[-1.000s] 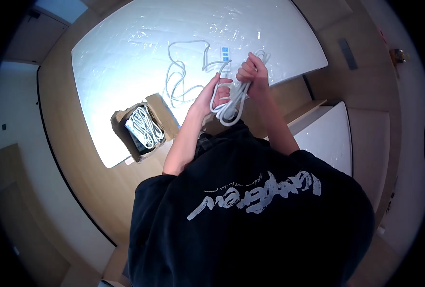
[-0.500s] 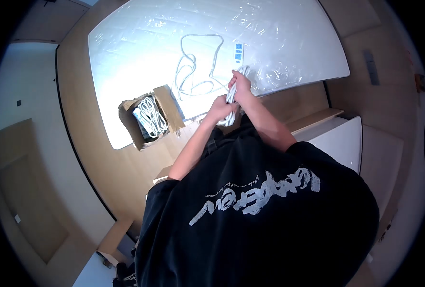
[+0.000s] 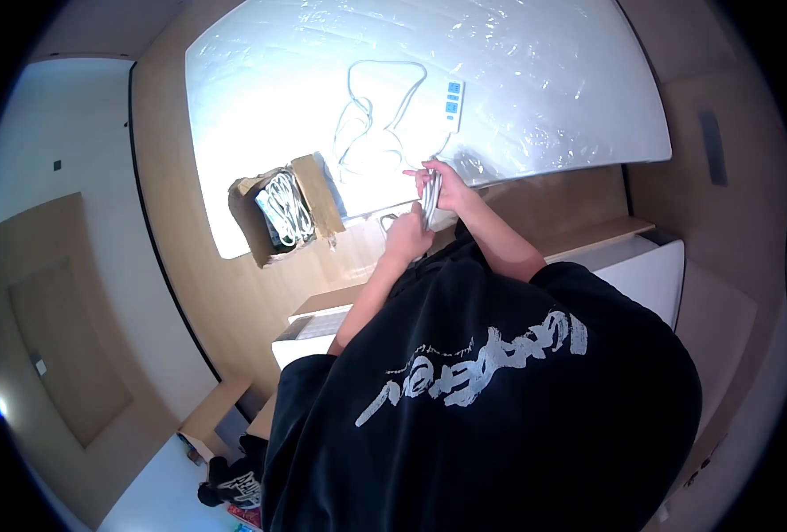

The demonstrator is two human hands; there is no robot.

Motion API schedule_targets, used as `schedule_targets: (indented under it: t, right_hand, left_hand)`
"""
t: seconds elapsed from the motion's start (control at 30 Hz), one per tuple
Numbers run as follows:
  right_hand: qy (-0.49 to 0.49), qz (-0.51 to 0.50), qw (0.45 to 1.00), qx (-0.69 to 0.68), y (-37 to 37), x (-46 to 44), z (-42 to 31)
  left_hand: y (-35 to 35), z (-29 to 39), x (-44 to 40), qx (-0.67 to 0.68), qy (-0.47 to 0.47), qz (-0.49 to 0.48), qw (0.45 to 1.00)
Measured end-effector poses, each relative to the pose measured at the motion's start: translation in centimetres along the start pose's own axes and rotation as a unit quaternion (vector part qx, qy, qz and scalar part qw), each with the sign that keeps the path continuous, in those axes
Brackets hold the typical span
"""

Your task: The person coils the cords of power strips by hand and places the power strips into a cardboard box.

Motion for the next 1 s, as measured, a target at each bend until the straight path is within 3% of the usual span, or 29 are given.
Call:
schedule_targets:
  t: [0.03, 0.07, 0.1, 0.17, 0.23, 0.3, 0.37, 0.4, 0.43, 0.47, 0.5, 0.57, 0.63, 0.67, 0.7, 0.77, 0.83, 0.93, 0.97, 1.0]
  right_hand:
    - [0.006, -0.003, 1.000, 0.003, 0.6, 0.0, 0.0]
    - [0.020, -0.015, 0.999, 0.026, 1.3, -0.2, 0.0]
    - [0.034, -0.026, 0.998, 0.049, 2.0, -0.2, 0.2]
    - [0.037, 0.020, 0.997, 0.065, 3.2, 0.6, 0.6]
    - [-0.022, 0.038, 0.979, 0.199, 5.0, 1.8, -0.1]
    - [-0.049, 0.035, 0.970, 0.237, 6.4, 2.8, -0.6]
    - [-0.175, 0.036, 0.936, 0.304, 8.4, 4.1, -3.1]
    - [-0.179, 0.074, 0.965, 0.177, 10.6, 6.5, -3.1]
    - [-0.188, 0.071, 0.963, 0.180, 10.9, 7.2, -4.4]
    - [-0.167, -0.050, 0.969, 0.175, 12.8, 8.0, -5.0]
    - [-0.143, -0.169, 0.960, 0.169, 14.9, 9.1, -5.3]
    - [-0.175, -0.168, 0.950, 0.196, 17.6, 12.4, -6.8]
    - [-0.233, -0.075, 0.923, 0.297, 19.0, 15.3, -8.1]
    - [-0.238, -0.056, 0.909, 0.338, 19.6, 16.7, -8.1]
    - [-0.245, -0.054, 0.906, 0.342, 20.1, 18.2, -8.3]
    - [-0.232, -0.023, 0.871, 0.432, 20.7, 20.3, -7.3]
    - [-0.209, -0.064, 0.881, 0.420, 21.0, 21.6, -6.5]
    - [-0.235, -0.015, 0.848, 0.475, 21.5, 23.3, -5.2]
    - [-0.240, -0.012, 0.845, 0.477, 21.7, 23.4, -4.7]
    - [-0.312, 0.026, 0.831, 0.460, 21.8, 24.3, -5.4]
  left_hand:
    - [0.7, -0.7, 0.2, 0.089, 0.007, 0.062, 0.994]
    - [2.2, -1.5, 0.1, 0.227, -0.026, 0.060, 0.972]
    - [2.2, -0.8, 0.3, 0.225, -0.031, 0.065, 0.972]
    - [3.0, 0.2, 0.9, 0.488, -0.105, 0.079, 0.863]
    - [4.0, -0.2, 0.6, 0.490, -0.114, 0.048, 0.863]
    - [4.1, 0.8, 0.1, 0.627, -0.073, 0.039, 0.775]
    - [3.2, 2.3, -1.0, 0.752, -0.020, -0.005, 0.659]
    - [2.0, 3.4, -1.7, 0.768, 0.014, -0.029, 0.640]
    - [0.3, 5.2, -2.3, 0.781, 0.049, -0.053, 0.620]
    - [-0.8, 6.7, -3.0, 0.779, 0.058, -0.058, 0.622]
    - [-2.0, 7.8, -3.6, 0.705, 0.051, -0.026, 0.707]
    - [-4.4, 10.3, -4.7, 0.542, 0.079, 0.001, 0.837]
    - [-6.4, 11.3, -5.9, 0.349, 0.191, 0.004, 0.917]
    - [-6.5, 9.9, -6.3, 0.333, 0.142, -0.024, 0.932]
    - [-8.6, 8.9, -7.1, 0.442, 0.155, 0.064, 0.881]
    - [-15.1, 9.3, -7.4, 0.317, 0.223, 0.226, 0.894]
    - [-19.7, 13.2, -7.1, 0.243, 0.310, 0.283, 0.874]
    - [-21.5, 16.6, -8.1, 0.259, 0.337, 0.251, 0.869]
    - [-20.3, 16.0, -9.4, 0.306, 0.314, 0.191, 0.878]
    - [-19.7, 16.3, -9.9, 0.349, 0.291, 0.128, 0.881]
Point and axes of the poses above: each hand's wrist, its own x-axis away from the middle knuckle, its own y-axis out of the palm, z = x × y, the point moved 9 cm from there along -x, towards the middle knuckle, and after that the axes turned 11 degrees about y, right-handed, at the moved point
